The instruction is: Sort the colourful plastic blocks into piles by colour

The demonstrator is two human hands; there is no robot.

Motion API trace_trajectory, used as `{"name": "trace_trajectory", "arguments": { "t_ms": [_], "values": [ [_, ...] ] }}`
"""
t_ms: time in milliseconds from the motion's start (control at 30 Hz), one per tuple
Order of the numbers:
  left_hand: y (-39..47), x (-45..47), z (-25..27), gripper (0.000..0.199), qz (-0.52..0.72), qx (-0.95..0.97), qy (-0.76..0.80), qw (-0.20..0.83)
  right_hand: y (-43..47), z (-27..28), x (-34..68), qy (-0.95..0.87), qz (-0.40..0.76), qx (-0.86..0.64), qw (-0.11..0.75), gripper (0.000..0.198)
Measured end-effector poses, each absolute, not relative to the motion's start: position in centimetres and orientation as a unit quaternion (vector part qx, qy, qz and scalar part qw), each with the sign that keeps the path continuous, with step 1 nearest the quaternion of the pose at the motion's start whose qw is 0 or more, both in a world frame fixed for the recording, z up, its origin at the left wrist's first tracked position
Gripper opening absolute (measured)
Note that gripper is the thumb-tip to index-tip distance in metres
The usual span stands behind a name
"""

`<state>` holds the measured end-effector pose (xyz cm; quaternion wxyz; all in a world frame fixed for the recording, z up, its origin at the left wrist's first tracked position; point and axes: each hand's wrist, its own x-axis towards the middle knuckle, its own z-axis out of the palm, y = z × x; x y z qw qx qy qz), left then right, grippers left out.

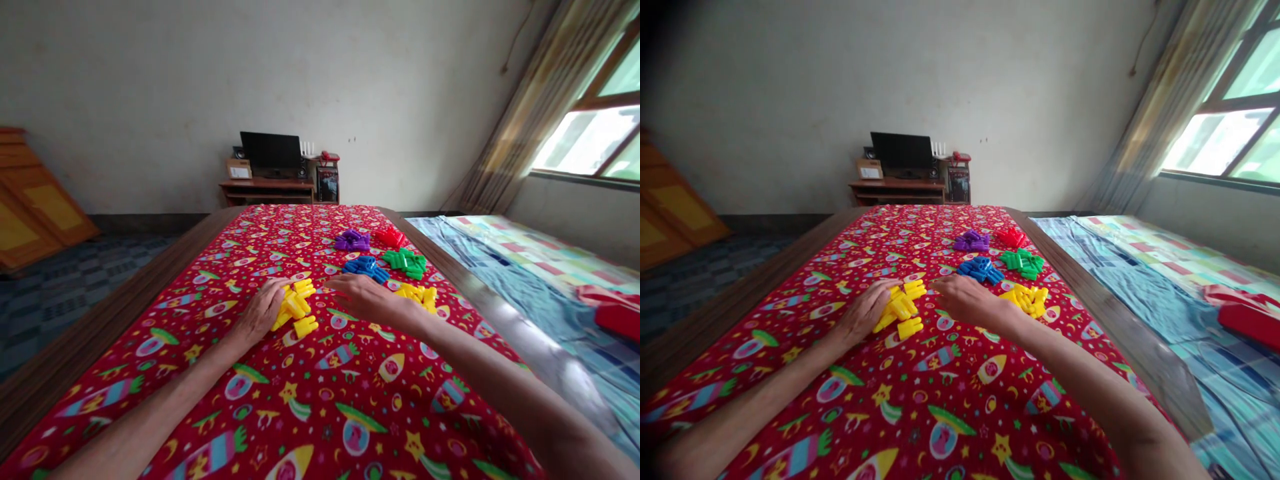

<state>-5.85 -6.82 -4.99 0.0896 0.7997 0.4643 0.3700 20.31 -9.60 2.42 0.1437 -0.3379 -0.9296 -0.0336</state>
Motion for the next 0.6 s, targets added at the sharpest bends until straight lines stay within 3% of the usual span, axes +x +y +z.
{"name": "trace_trajectory", "arguments": {
  "t_ms": [300,600],
  "values": [
    [-7.6,-5.7,-4.5,0.047,0.368,0.779,0.493,0.122,-4.7,-0.2,13.4,-0.951,0.006,-0.302,0.067,0.045],
    [-7.2,-5.9,-4.6,0.044,0.343,0.810,0.464,0.101,-9.4,2.7,24.3,-0.867,-0.063,-0.469,0.158,0.051]
  ]
}}
